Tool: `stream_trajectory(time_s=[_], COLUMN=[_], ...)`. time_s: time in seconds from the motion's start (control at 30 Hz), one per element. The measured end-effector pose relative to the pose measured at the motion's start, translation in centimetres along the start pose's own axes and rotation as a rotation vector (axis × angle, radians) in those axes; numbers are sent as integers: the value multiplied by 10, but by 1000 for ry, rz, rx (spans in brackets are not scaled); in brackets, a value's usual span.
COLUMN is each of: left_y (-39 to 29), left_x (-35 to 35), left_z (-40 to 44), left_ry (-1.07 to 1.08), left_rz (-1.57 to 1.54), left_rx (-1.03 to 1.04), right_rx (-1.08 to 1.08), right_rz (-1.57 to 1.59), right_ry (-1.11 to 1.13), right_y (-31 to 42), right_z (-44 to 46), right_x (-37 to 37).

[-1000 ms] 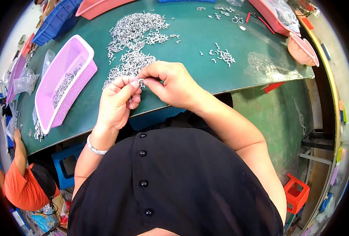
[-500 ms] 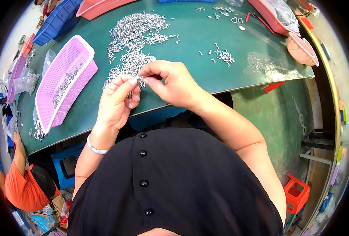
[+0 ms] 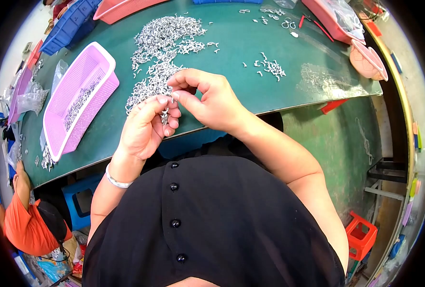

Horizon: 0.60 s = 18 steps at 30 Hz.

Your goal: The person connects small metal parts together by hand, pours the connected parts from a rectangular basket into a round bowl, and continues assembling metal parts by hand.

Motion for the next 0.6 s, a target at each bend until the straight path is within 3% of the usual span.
stream_trajectory(time_s=[0.3, 0.5, 0.6], left_y=[2, 4, 3], left_x=[-2, -3, -2], left_z=[0, 1, 0], left_ry=[-8, 8, 29], left_rz=[69, -3, -10], left_rx=[6, 6, 5], right_rx=[-115, -23, -52], right_rz=[-123, 4, -149], right_ry=[3, -68, -55], right_y=[6, -2, -6], right_z=[0, 1, 3], right_x=[1, -4, -7])
Point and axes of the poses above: each hand's wrist, its own z-axis towards the middle knuckle, its own x-axis out of the palm, y = z × x, the point moved 3 cm from there along z, towards the middle knuckle, and after that the axes turned 5 degrees about y, right-handed, at the moved point
